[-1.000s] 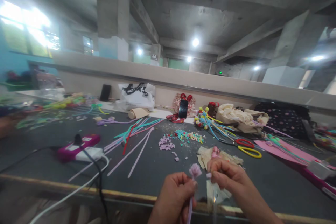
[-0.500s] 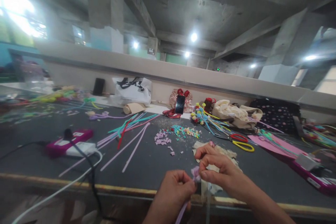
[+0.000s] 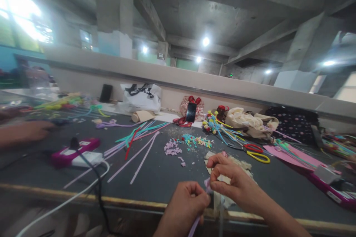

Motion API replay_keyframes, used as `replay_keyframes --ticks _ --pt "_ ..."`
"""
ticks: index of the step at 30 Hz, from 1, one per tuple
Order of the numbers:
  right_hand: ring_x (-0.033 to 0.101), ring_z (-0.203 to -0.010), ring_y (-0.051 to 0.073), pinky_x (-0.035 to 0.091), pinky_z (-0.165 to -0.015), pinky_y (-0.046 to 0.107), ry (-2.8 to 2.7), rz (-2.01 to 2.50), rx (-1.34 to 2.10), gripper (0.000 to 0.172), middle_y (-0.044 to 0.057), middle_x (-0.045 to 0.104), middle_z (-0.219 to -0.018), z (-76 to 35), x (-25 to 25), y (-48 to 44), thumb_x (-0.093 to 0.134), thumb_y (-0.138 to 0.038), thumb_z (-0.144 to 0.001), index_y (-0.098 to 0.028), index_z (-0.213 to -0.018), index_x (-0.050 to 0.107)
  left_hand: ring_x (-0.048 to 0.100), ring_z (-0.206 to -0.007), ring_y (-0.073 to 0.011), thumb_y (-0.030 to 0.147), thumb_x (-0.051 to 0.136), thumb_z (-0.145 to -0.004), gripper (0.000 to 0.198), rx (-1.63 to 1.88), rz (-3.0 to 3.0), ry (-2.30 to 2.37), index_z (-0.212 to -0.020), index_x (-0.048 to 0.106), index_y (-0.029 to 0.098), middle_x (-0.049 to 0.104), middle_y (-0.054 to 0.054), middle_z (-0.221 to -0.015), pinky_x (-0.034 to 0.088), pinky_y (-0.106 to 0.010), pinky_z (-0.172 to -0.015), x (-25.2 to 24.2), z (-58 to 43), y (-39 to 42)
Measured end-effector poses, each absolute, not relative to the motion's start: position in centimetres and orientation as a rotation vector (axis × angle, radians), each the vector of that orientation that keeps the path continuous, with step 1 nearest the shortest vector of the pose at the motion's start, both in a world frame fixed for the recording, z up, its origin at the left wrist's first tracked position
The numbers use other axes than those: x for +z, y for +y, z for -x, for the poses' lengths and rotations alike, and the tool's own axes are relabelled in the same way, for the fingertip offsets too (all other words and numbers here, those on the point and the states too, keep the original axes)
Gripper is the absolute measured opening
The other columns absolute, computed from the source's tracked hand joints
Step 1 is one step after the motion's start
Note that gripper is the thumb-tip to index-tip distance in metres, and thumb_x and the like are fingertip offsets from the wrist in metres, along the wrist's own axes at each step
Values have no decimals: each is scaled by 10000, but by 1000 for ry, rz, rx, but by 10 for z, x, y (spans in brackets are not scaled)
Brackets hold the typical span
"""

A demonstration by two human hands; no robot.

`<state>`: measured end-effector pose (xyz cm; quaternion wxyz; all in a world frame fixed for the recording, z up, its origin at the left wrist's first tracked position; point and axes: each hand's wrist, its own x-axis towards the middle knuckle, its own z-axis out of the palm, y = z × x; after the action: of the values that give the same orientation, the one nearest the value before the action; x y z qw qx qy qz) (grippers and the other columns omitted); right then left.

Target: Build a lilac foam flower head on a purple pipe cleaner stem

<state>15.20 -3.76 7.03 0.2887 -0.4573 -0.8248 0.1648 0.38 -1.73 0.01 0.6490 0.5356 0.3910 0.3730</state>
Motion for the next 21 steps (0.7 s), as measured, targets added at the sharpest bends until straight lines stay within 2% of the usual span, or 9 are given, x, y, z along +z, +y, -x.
replay_keyframes --ticks 9,21 --pt "488 -897 154 329 -854 328 -2243 1207 374 79 24 508 -951 -153 70 -37 527 -183 -756 -190 -679 541 353 -272 -73 266 610 -557 189 868 -1194 854 -488 454 186 400 90 -272 248 -187 -332 -3 -4 -17" --pt "494 -877 147 366 -795 290 -2324 1235 262 71 17 508 -956 -149 71 -35 540 -128 -724 -193 -701 559 350 -262 -61 193 516 -578 127 892 -1219 881 -486 427 188 384 99 -284 225 -172 -312 -4 -5 -18"
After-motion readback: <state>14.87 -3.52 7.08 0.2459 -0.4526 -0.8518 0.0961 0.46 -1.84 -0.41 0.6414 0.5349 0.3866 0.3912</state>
